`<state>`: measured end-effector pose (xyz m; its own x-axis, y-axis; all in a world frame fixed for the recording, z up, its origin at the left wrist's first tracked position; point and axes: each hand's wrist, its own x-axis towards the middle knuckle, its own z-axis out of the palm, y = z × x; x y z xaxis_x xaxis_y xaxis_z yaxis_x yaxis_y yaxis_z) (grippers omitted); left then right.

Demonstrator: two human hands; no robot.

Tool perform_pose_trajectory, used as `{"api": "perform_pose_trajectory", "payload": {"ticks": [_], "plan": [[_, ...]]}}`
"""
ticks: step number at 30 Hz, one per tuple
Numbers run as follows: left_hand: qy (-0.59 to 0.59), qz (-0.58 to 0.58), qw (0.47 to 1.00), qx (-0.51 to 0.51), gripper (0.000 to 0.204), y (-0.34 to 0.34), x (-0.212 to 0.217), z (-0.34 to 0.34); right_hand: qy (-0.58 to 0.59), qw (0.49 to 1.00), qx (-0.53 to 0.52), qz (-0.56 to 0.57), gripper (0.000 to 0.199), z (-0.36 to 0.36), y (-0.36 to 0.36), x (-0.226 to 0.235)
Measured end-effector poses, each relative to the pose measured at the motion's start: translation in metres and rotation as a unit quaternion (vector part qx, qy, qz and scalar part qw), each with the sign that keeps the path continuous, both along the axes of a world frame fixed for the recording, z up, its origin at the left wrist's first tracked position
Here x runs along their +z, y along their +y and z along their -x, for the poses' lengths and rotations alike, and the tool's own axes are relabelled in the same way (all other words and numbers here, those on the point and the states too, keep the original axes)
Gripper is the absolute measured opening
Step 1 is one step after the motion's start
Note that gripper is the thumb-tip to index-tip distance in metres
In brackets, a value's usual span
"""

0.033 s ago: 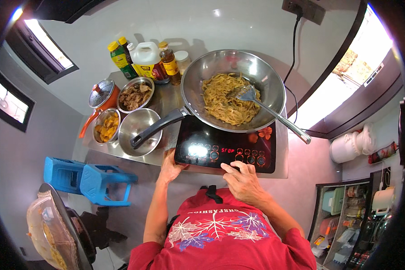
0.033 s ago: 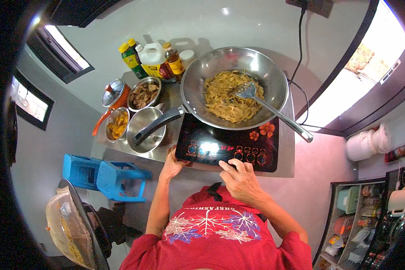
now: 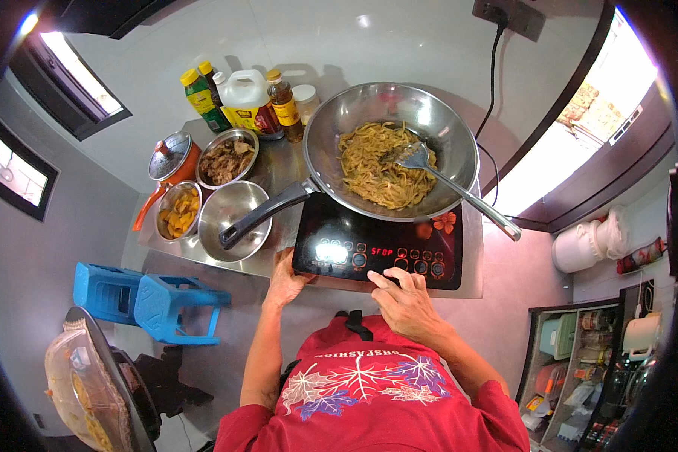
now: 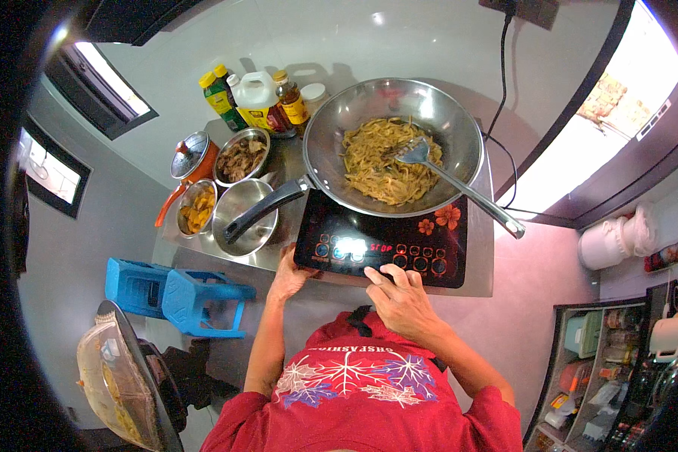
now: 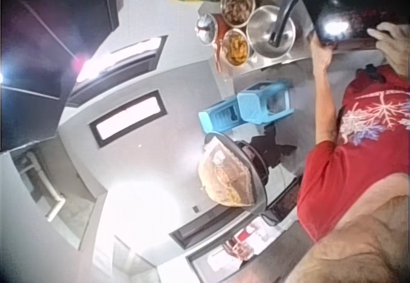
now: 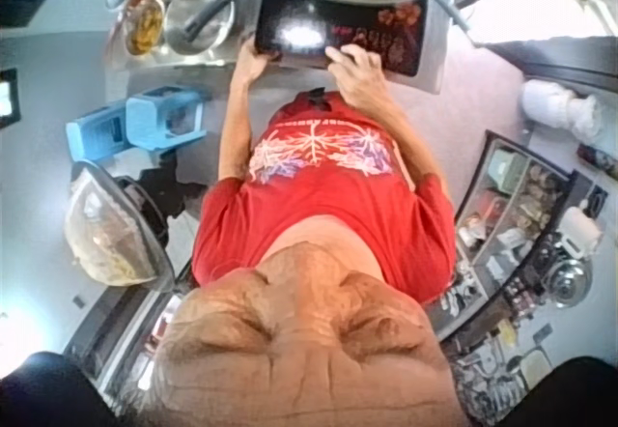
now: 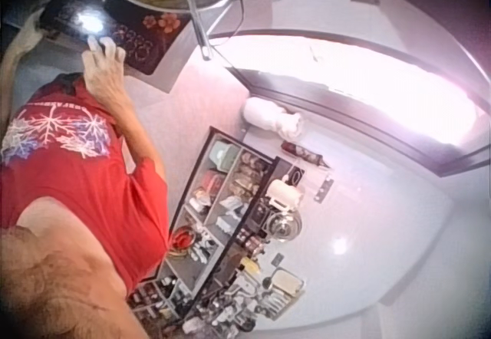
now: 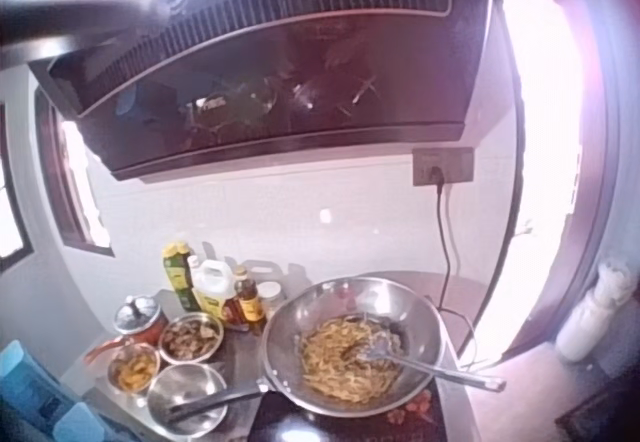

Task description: The person stirs noodles in a wok on an induction cooktop using a metal spatula. After stirring for a while, they transfer the cooked noodles from the wok into a metal bowl placed on the counter.

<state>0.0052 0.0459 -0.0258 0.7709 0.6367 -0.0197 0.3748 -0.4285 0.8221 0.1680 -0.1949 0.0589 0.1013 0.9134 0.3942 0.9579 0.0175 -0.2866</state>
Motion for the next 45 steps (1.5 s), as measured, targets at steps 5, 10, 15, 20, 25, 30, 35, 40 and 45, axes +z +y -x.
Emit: {"api": "perform_pose_trajectory", "payload": {"ticks": [5,10,15,20,25,30,35,40,45], "plan": [[-0.001,0.034,0.999,0.0,0.059,0.001,-0.004,0.002,-0.018,0.999,-0.024,-0.019,0.014,0.005,0.022,-0.002],[0.017,-0.012,1.0,-0.018,0.059,0.002,0.001,0.001,-0.009,0.999,-0.048,-0.004,0.017,0.013,0.026,-0.017],[0.031,-0.054,0.998,-0.015,0.061,0.0,0.002,0.0,-0.039,0.996,-0.076,0.006,0.019,0.024,0.021,-0.021],[0.045,-0.057,0.997,-0.012,0.064,0.0,0.006,-0.005,-0.03,0.996,-0.081,-0.001,0.018,0.027,0.019,-0.025],[0.059,-0.059,0.997,-0.011,0.064,-0.001,0.01,-0.004,0.0,0.998,-0.055,-0.004,0.014,0.029,0.001,-0.021],[0.073,-0.053,0.996,-0.018,0.064,-0.001,0.015,-0.005,0.024,0.993,-0.1,-0.05,0.014,0.023,-0.024,-0.016],[0.074,-0.037,0.997,-0.006,0.064,-0.004,0.019,-0.006,-0.02,0.978,-0.199,-0.052,0.016,0.01,-0.025,-0.008],[0.062,-0.021,0.998,0.024,0.062,-0.008,0.016,-0.005,-0.025,0.977,-0.208,-0.036,0.016,0.002,-0.022,-0.007],[0.06,-0.038,0.997,0.011,0.062,-0.007,0.016,-0.007,-0.056,0.977,-0.207,-0.013,0.017,0.002,-0.016,-0.015]]}}
